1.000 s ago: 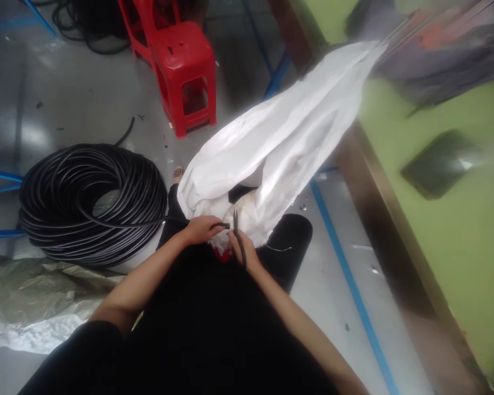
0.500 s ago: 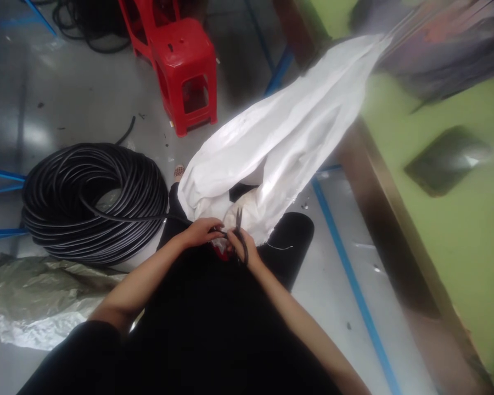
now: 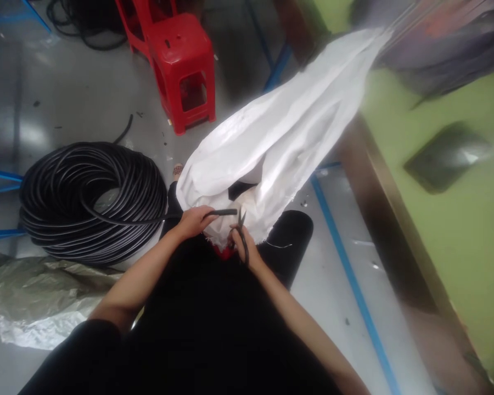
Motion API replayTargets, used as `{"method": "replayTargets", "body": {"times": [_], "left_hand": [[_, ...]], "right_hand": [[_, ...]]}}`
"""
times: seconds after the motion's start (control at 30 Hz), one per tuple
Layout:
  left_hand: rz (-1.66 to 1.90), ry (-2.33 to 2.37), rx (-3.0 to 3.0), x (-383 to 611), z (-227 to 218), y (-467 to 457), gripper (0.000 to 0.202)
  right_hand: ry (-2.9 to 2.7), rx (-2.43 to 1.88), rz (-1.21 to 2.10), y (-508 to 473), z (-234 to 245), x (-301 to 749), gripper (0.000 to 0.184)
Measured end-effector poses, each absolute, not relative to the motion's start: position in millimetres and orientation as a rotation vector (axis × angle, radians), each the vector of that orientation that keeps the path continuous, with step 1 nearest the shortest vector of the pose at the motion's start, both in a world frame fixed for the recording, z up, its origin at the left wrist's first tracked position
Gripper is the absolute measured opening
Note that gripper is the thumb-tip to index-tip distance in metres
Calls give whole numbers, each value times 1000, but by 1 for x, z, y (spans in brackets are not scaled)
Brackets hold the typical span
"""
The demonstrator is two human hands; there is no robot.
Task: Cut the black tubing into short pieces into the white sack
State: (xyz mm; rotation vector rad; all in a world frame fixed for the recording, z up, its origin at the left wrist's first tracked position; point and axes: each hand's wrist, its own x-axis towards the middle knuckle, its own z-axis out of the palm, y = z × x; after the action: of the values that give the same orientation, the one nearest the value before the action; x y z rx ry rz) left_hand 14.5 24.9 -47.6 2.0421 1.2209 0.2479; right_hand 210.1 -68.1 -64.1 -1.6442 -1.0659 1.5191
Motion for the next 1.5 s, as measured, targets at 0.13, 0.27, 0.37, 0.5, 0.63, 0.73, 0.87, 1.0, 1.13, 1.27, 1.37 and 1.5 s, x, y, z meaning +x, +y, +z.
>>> {"method": "replayTargets", "body": {"times": [0.13,0.27,0.37,0.5,0.63,0.73,0.87,1.0,1.13,1.27,1.37,1.5], "left_hand": [[228,1277,2031,20,-40,29,33],[102,1252,2066,28,-39,23,35],[24,1214,2082,33,-40,17,36],[-8,1181,2080,36,-40,15,36],[-21,1190,2058,35,-40,20,37],[-10,1195,2034,34,-42,23,38],[30,1180,2025,31,-45,24,35],[27,1161,2024,28,-45,24,34],[-4,1101,2040,32,-44,17,34],[-34,992,2054,39,-46,7,29],[30,949,2066,35,-49,6,29],[86,961,2111,23,-53,13,30]], "right_hand": [[-1459,-1869,1478,-70,-62,210,40],[-1587,-1943,1428,-65,-60,207,40],[-1583,-1979,1432,-63,-62,208,41],[-1605,-2001,1448,-64,-62,211,38],[-1641,-2016,1401,-65,-59,211,36],[-1614,-2010,1347,-66,-57,210,37],[-1538,-1959,1291,-66,-56,208,39],[-1449,-1964,1307,-65,-56,208,40],[-1156,-1885,1499,-63,-54,206,41],[-956,-1744,1593,-61,-48,204,41],[-892,-1740,1587,-60,-45,205,41],[-835,-1738,1525,-59,-48,209,41]]}}
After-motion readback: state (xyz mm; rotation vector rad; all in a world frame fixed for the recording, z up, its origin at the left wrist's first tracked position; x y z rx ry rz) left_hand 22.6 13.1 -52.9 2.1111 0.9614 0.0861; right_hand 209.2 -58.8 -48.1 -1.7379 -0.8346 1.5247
